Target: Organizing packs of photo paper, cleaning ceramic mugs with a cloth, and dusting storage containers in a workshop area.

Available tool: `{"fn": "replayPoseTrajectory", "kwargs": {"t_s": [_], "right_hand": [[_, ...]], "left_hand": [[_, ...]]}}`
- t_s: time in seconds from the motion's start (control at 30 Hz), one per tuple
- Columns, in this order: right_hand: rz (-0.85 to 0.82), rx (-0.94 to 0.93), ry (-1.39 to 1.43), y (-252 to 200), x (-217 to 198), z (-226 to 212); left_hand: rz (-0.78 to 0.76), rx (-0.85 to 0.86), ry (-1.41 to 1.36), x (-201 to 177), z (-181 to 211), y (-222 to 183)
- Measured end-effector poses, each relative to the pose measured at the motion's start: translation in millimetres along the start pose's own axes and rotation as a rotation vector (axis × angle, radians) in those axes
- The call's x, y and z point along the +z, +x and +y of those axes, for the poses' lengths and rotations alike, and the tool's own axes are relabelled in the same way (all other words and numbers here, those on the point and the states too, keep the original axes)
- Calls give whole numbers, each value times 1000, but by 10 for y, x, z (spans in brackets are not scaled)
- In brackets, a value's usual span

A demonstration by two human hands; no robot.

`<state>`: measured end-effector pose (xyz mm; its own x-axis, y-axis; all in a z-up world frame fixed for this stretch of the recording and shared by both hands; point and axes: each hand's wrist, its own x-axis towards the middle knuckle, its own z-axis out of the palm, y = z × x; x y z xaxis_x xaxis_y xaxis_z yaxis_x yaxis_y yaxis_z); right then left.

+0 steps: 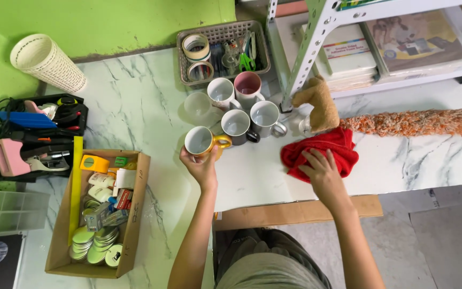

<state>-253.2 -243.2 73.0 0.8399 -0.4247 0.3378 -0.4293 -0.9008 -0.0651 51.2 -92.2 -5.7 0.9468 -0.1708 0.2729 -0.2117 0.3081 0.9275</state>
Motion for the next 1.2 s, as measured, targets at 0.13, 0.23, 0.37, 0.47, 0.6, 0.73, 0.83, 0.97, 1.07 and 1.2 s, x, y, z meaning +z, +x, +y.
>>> {"fn": "replayPoseTrajectory", "kwargs": {"t_s": [0.13,0.23,0.37,0.47,0.6,0.73,0.83,0.97,1.07,1.2], "right_hand": [[-17,4,52,-65,33,-127],[-14,6,111,-52,7,-229],[23,-15,192,-57,-36,-361],[44,-32,243,-20,-148,-441],[24,-62,322,20,-254,-519],[-4,-97,390,76,-301,-587],[-34,-116,477,131,-289,-666],[-113,-179,580,266,-206,-783],[-190,-261,654,439,-199,-947],[-323,-393,712,678,-77,-1178]], "left_hand": [[-39,-17,52,-70,-61,94],[-126,-17,10,-52,-36,132],[-200,1,3,-41,11,107],[-222,-40,36,-42,34,124],[-287,-7,-4,-91,-141,164],[-293,15,301,-143,71,139],[-260,76,425,-260,39,52],[-265,-49,373,-449,214,-144],[-244,-97,376,-724,534,-271],[-159,-94,479,-1169,1034,-453]]}}
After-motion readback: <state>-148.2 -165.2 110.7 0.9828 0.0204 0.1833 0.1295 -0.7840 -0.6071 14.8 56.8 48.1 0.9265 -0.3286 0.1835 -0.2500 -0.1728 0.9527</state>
